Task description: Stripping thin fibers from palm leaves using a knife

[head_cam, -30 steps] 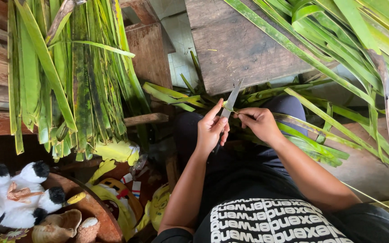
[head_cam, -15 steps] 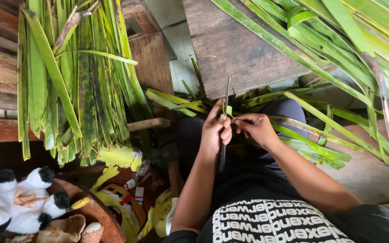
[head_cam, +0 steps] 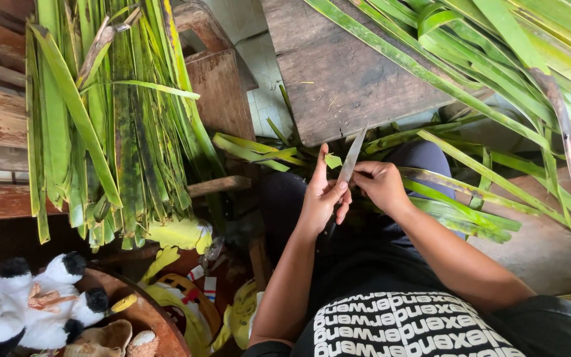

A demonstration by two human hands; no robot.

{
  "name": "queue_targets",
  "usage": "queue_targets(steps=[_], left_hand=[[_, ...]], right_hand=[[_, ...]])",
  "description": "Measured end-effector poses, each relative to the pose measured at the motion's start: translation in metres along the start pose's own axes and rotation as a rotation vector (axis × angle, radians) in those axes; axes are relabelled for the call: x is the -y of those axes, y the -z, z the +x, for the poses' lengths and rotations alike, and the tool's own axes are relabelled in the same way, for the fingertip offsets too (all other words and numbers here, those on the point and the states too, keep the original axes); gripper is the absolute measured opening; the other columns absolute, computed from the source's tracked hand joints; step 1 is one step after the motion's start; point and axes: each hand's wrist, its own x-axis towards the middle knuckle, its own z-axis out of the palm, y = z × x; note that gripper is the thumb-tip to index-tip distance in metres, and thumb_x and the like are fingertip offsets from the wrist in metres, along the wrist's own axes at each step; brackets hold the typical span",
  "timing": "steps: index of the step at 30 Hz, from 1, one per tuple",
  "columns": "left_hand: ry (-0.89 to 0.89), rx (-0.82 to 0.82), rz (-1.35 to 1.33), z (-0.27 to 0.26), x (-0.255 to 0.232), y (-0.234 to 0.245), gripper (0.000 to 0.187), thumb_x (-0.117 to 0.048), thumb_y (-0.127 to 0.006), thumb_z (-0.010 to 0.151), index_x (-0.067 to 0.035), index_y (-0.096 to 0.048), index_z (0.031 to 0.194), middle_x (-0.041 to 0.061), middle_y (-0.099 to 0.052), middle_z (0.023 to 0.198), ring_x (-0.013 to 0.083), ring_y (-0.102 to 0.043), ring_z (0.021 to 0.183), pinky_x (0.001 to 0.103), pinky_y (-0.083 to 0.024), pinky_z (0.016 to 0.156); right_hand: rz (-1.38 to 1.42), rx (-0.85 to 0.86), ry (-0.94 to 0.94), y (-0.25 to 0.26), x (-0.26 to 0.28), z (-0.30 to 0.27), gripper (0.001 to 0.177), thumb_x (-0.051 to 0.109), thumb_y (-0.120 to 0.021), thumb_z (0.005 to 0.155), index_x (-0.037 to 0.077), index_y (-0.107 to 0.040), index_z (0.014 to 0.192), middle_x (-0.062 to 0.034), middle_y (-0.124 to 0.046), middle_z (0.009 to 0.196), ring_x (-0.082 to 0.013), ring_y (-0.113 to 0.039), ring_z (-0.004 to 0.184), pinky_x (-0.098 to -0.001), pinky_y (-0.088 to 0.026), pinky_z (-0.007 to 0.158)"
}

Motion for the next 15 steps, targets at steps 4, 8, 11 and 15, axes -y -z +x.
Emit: queue_targets(steps=[4,8,11,15], left_hand=[[0.000,-0.074,0.045,0.000,0.004,-0.002,0.082,0.004,-0.047,0.097,-0.022,0.000,0.159,0.019,-0.057,0.066,0.0239,-0.054,0.035,0.028,-0.045,0.023],[-0.044,-0.155,0.099,0.003,0.011,-0.005,0.077,0.005,-0.048,0.097,-0.018,-0.006,0.159,0.019,-0.058,0.064,0.0239,-0.053,0.032,0.027,-0.044,0.021],[-0.074,-0.227,0.114,0.008,0.026,0.008,0.068,0.003,-0.048,0.098,-0.014,-0.017,0.156,0.021,-0.059,0.064,0.0251,-0.054,0.032,0.029,-0.044,0.021],[-0.097,-0.361,0.179,0.010,0.021,0.002,0.051,0.002,-0.050,0.098,-0.004,-0.039,0.147,0.020,-0.059,0.062,0.0237,-0.054,0.032,0.029,-0.044,0.021]], right_hand=[[-0.125,-0.052,0.015,-0.005,0.021,-0.008,0.016,0.004,-0.071,0.080,0.003,-0.077,0.095,-0.0131,-0.069,0.069,-0.0164,-0.064,0.052,-0.0310,-0.050,0.052],[-0.237,-0.065,0.051,-0.006,0.040,-0.012,0.017,0.005,-0.069,0.082,0.005,-0.077,0.098,-0.0150,-0.074,0.086,-0.0337,-0.071,0.085,-0.0416,-0.054,0.073],[-0.267,-0.055,0.065,-0.007,0.044,-0.015,0.017,0.006,-0.069,0.083,0.006,-0.077,0.097,-0.0132,-0.075,0.089,-0.0335,-0.070,0.091,-0.0421,-0.054,0.079],[-0.279,-0.050,0.078,-0.007,0.041,-0.018,0.016,0.009,-0.071,0.083,0.007,-0.077,0.097,-0.0119,-0.075,0.084,-0.0331,-0.071,0.085,-0.0409,-0.055,0.074]])
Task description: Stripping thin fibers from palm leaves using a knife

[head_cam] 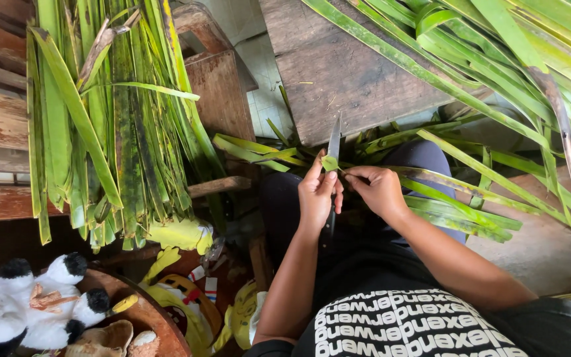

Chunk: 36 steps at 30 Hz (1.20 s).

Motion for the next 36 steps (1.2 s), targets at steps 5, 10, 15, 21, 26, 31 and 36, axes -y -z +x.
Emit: queue_targets(steps=[5,10,15,21,26,31,36], left_hand=[[-0.050,-0.221,0.107,0.025,0.037,0.053,0.036,-0.003,-0.046,0.100,-0.004,-0.055,0.135,0.018,-0.059,0.058,0.0246,-0.052,0.028,0.030,-0.042,0.019],[-0.027,-0.145,0.141,-0.002,-0.024,0.017,0.041,-0.002,-0.049,0.099,-0.006,-0.052,0.139,0.018,-0.059,0.059,0.0244,-0.054,0.029,0.029,-0.044,0.020],[0.120,-0.042,0.839,-0.015,-0.072,-0.001,0.079,-0.014,-0.062,0.091,-0.021,-0.018,0.157,0.034,-0.065,0.105,0.0431,-0.070,0.093,0.049,-0.061,0.078],[-0.066,-0.063,0.774,-0.018,-0.038,0.012,0.050,-0.019,-0.046,0.100,-0.016,-0.039,0.149,0.011,-0.068,0.066,0.0265,-0.066,0.055,0.035,-0.059,0.052],[0.023,0.078,0.210,-0.025,-0.035,-0.011,0.050,-0.011,-0.045,0.101,-0.011,-0.036,0.151,0.015,-0.061,0.057,0.0211,-0.056,0.036,0.027,-0.050,0.028],[0.149,0.282,-0.079,-0.025,-0.038,-0.020,0.058,-0.006,-0.046,0.102,-0.014,-0.026,0.156,0.017,-0.058,0.058,0.0224,-0.053,0.033,0.028,-0.046,0.023],[0.154,0.268,-0.178,-0.023,-0.046,-0.023,0.054,-0.003,-0.047,0.101,-0.010,-0.032,0.153,0.016,-0.055,0.054,0.0220,-0.053,0.032,0.028,-0.047,0.026]], right_hand=[[-0.007,0.028,-0.029,0.010,-0.019,-0.010,0.013,0.012,-0.072,0.085,0.010,-0.078,0.095,-0.0101,-0.074,0.074,-0.0279,-0.070,0.069,-0.0376,-0.055,0.066],[-0.010,-0.003,-0.086,0.012,-0.031,-0.005,0.012,0.014,-0.073,0.084,0.013,-0.078,0.095,-0.0070,-0.071,0.065,-0.0156,-0.063,0.052,-0.0308,-0.053,0.057],[0.119,-0.017,-0.081,0.017,-0.025,0.008,0.012,0.007,-0.073,0.082,0.010,-0.078,0.093,-0.0079,-0.070,0.065,-0.0115,-0.062,0.051,-0.0256,-0.049,0.049],[0.316,-0.015,-0.087,0.022,-0.009,0.012,0.016,0.002,-0.067,0.084,0.003,-0.075,0.098,-0.0107,-0.069,0.070,-0.0090,-0.059,0.051,-0.0200,-0.047,0.045],[0.388,0.026,-0.080,0.019,-0.005,0.010,0.015,-0.003,-0.065,0.085,-0.005,-0.073,0.097,-0.0155,-0.068,0.069,-0.0129,-0.061,0.051,-0.0213,-0.048,0.042],[0.340,0.039,-0.069,0.013,-0.027,0.012,0.014,-0.005,-0.065,0.082,-0.004,-0.074,0.093,-0.0142,-0.063,0.058,-0.0143,-0.057,0.042,-0.0233,-0.047,0.036],[0.344,0.002,-0.013,0.015,-0.017,0.008,0.019,-0.010,-0.063,0.080,-0.007,-0.073,0.096,-0.0162,-0.064,0.067,-0.0148,-0.062,0.051,-0.0235,-0.049,0.042]])
